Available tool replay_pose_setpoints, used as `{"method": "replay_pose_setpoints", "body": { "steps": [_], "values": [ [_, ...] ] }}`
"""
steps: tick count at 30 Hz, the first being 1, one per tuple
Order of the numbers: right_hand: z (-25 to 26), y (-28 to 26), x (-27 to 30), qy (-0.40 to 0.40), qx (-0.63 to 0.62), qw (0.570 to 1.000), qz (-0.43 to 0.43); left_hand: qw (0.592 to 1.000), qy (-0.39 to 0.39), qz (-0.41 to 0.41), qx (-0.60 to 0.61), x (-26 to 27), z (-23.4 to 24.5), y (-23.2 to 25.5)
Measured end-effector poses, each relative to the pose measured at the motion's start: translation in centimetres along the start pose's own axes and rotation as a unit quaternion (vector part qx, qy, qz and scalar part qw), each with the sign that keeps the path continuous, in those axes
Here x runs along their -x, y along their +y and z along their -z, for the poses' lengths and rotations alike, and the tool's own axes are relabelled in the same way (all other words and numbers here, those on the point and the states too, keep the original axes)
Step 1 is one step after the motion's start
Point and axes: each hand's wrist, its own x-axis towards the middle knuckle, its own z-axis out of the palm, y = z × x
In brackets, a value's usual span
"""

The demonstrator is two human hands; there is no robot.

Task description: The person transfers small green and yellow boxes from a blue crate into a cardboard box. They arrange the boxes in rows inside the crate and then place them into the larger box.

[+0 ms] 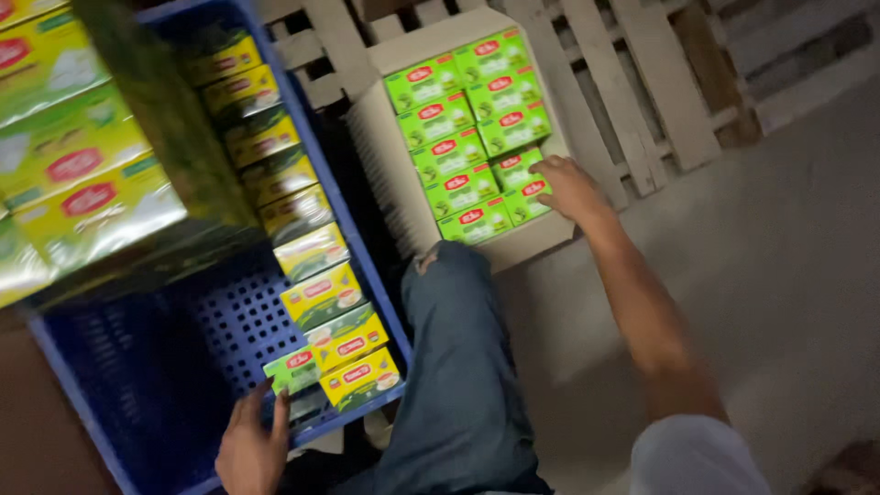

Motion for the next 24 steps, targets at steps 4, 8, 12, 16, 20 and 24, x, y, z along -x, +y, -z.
{"method": "replay_pose_setpoints", "body": {
  "steps": [4, 8, 12, 16, 20, 24],
  "values": [
    [-3.2, 3.1, -2.0, 0.019, 0.078, 0.994, 0.077, 0.998, 0.048, -0.035, 0.013, -1.3, -2.2, -2.3],
    [-4.8, 3.6, -2.6, 0.028, 0.176, 0.969, 0.170, 0.985, 0.145, -0.095, 0.024, -1.9, -4.1, -4.1],
    [-0.9, 1.5, -0.8, 0.124, 0.254, 0.925, 0.255, 0.966, 0.173, -0.188, 0.043, -4.3, -6.1, -7.5],
    [-0.9, 1.2, -0.8, 0.160, 0.198, 0.933, 0.255, 0.961, 0.194, -0.188, 0.064, -4.9, -6.6, -8.3],
    [-1.2, 1.2, -0.7, 0.084, 0.165, 0.977, 0.109, 0.986, 0.103, -0.118, 0.058, -4.5, -5.6, -8.5],
    [-1.7, 0.7, -1.1, 0.062, 0.171, 0.983, 0.032, 0.984, 0.113, -0.130, 0.042, -6.2, -7.4, -10.1]
  ]
}}
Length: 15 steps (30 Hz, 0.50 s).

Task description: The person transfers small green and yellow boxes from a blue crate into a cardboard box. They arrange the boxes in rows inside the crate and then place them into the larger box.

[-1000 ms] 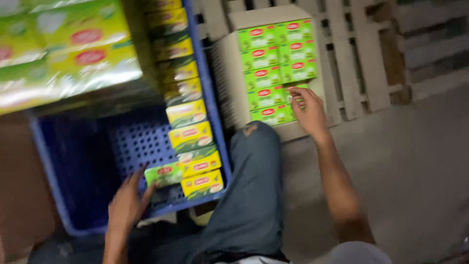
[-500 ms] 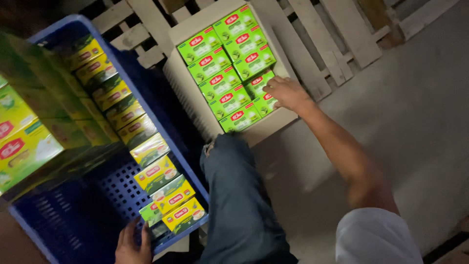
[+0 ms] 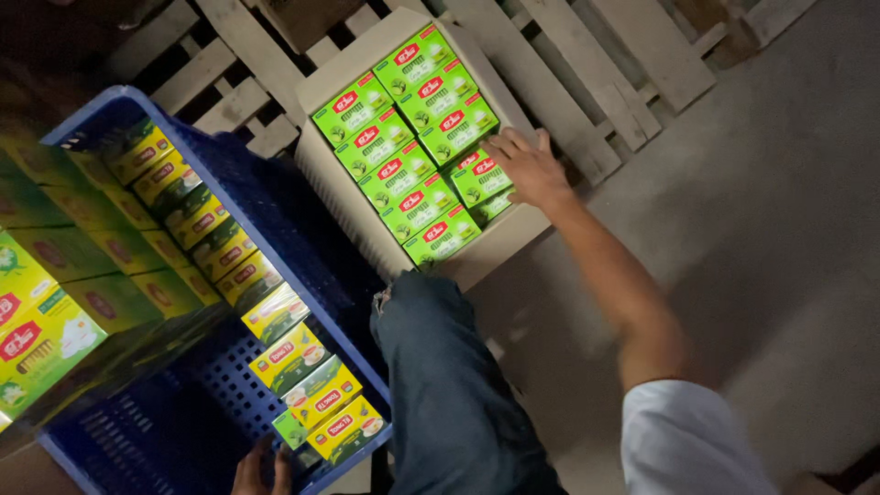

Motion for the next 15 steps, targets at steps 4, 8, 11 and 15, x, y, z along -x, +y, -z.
{"method": "replay_pose_setpoints", "body": {
  "steps": [4, 8, 11, 15],
  "values": [
    [-1.6, -0.6, -0.8, 0.051, -0.002, 0.998, -0.026, 0.999, 0.034, -0.010, 0.020, -0.1, -0.7, -0.6],
    [-2.7, -0.1, -1.3, 0.027, -0.008, 0.999, -0.031, 0.999, 0.029, -0.025, 0.031, 0.0, -0.3, -0.1],
    [0.3, -0.6, -0.4, -0.040, -0.060, 0.996, -0.052, 0.997, 0.053, -0.048, 0.018, 0.5, 0.2, 1.2],
    [2.2, 1.0, 0.8, -0.017, -0.196, 0.979, -0.046, 0.995, -0.020, 0.097, -0.014, 1.0, 5.1, 9.0]
  ]
}}
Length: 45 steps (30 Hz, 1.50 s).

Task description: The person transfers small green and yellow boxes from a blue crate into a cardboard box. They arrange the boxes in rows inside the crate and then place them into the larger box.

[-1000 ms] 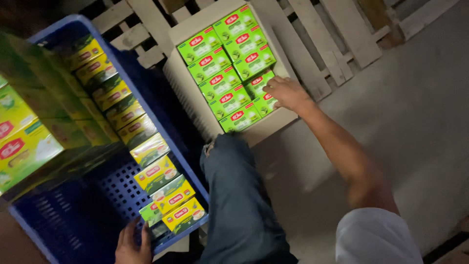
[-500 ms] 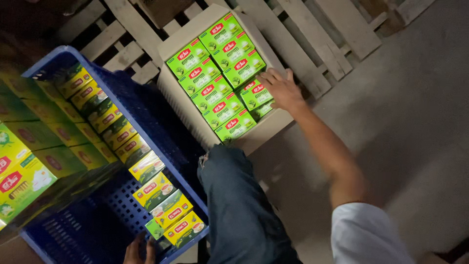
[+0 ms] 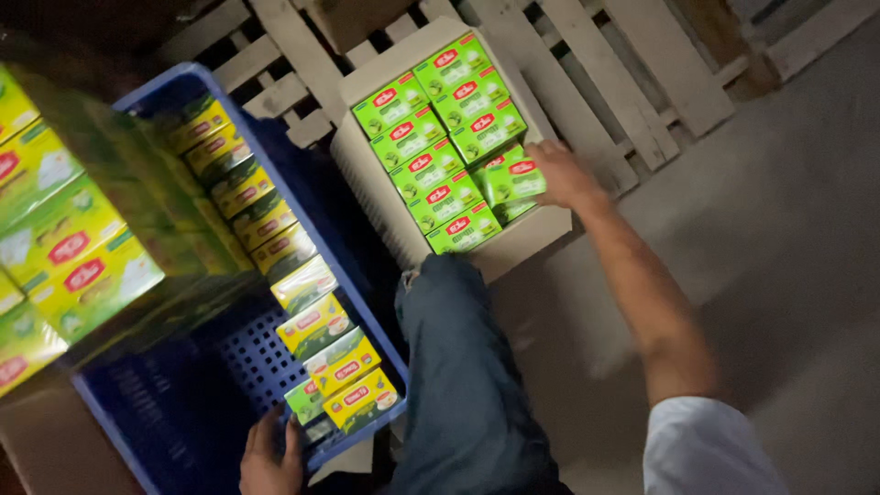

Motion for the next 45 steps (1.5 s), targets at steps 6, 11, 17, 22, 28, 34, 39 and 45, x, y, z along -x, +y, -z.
{"method": "replay_pose_setpoints", "body": {
  "steps": [6, 11, 17, 22, 28, 34, 39, 45],
  "values": [
    [7.6, -3.1, 2.6, 0.056, -0.036, 0.998, 0.011, 0.998, 0.012, -0.055, 0.035, 0.3, 0.1, 0.0],
    [13.9, -15.4, 6.9, 0.087, -0.132, 0.987, 0.028, 0.989, -0.020, -0.045, 0.143, 0.5, 2.6, 2.0],
    [13.7, -28.0, 9.2, 0.139, -0.210, 0.954, 0.160, 0.924, 0.039, -0.138, 0.353, 0.2, 3.8, 2.7],
    [10.1, -38.1, 9.8, 0.115, -0.283, 0.900, 0.312, 0.893, 0.081, -0.198, 0.395, 0.9, 7.4, 3.6],
    [5.1, -45.4, 10.4, 0.018, -0.233, 0.891, 0.389, 0.854, 0.145, -0.308, 0.393, 1.8, 10.6, 2.8],
    [1.9, -49.9, 11.4, -0.054, -0.211, 0.866, 0.451, 0.899, 0.203, -0.324, 0.215, 1.4, 10.6, 1.2],
    [-1.1, -50.3, 10.5, -0.079, -0.204, 0.865, 0.452, 0.938, 0.132, -0.315, 0.067, 0.5, 9.1, 0.8],
    [-1.0, -51.4, 11.0, -0.045, -0.243, 0.865, 0.437, 0.962, 0.020, -0.272, 0.018, -2.7, 12.1, -0.2]
  ]
}}
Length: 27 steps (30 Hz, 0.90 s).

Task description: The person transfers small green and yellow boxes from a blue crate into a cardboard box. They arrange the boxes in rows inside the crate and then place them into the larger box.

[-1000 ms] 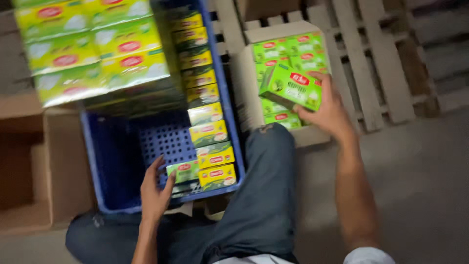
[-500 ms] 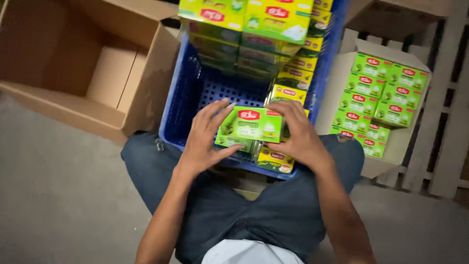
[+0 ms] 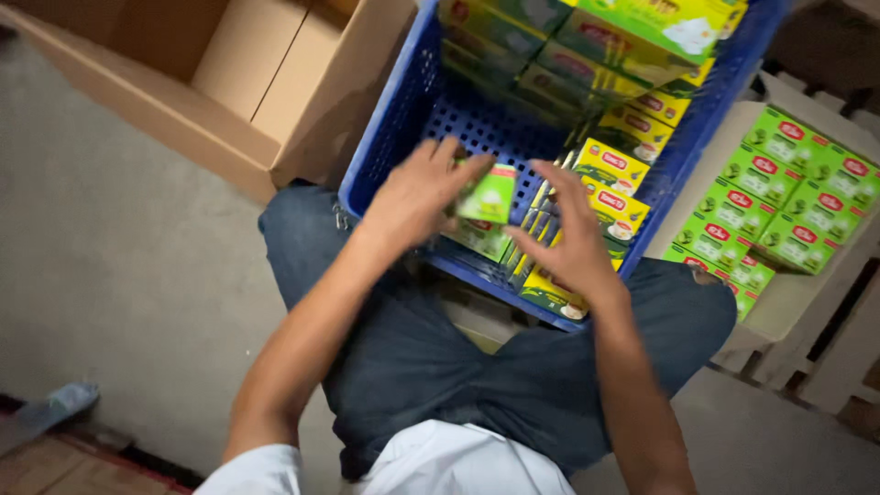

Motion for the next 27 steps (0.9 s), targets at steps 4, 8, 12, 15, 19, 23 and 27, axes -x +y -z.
{"method": "replay_pose_setpoints", "body": {
  "steps": [4, 8, 12, 15, 19, 23, 27],
  "values": [
    [1.7, 1.6, 1.0, 0.029, 0.034, 0.999, 0.003, 0.998, -0.013, 0.040, -0.057, -1.5, -4.6, -3.9],
    [2.2, 2.7, 1.9, 0.057, 0.042, 0.998, 0.005, 0.987, 0.011, 0.028, -0.155, -3.3, -11.5, -7.8],
    [2.6, 2.5, 2.2, 0.060, 0.012, 0.998, -0.021, 0.975, -0.052, 0.049, -0.212, -4.7, -15.2, -9.2],
    [2.4, 2.9, 2.3, 0.063, -0.007, 0.998, -0.024, 0.961, -0.068, 0.077, -0.256, -4.5, -16.1, -9.4],
    [2.6, 2.6, 2.2, 0.056, -0.006, 0.998, -0.027, 0.958, -0.072, 0.081, -0.265, -4.4, -15.1, -8.7],
    [2.5, 2.1, 2.2, 0.051, 0.016, 0.998, -0.026, 0.948, -0.045, 0.083, -0.303, -4.5, -13.0, -7.3],
    [2.5, 2.0, 2.1, 0.044, 0.010, 0.999, -0.025, 0.928, -0.130, 0.080, -0.341, -4.6, -13.3, -6.4]
  ]
}}
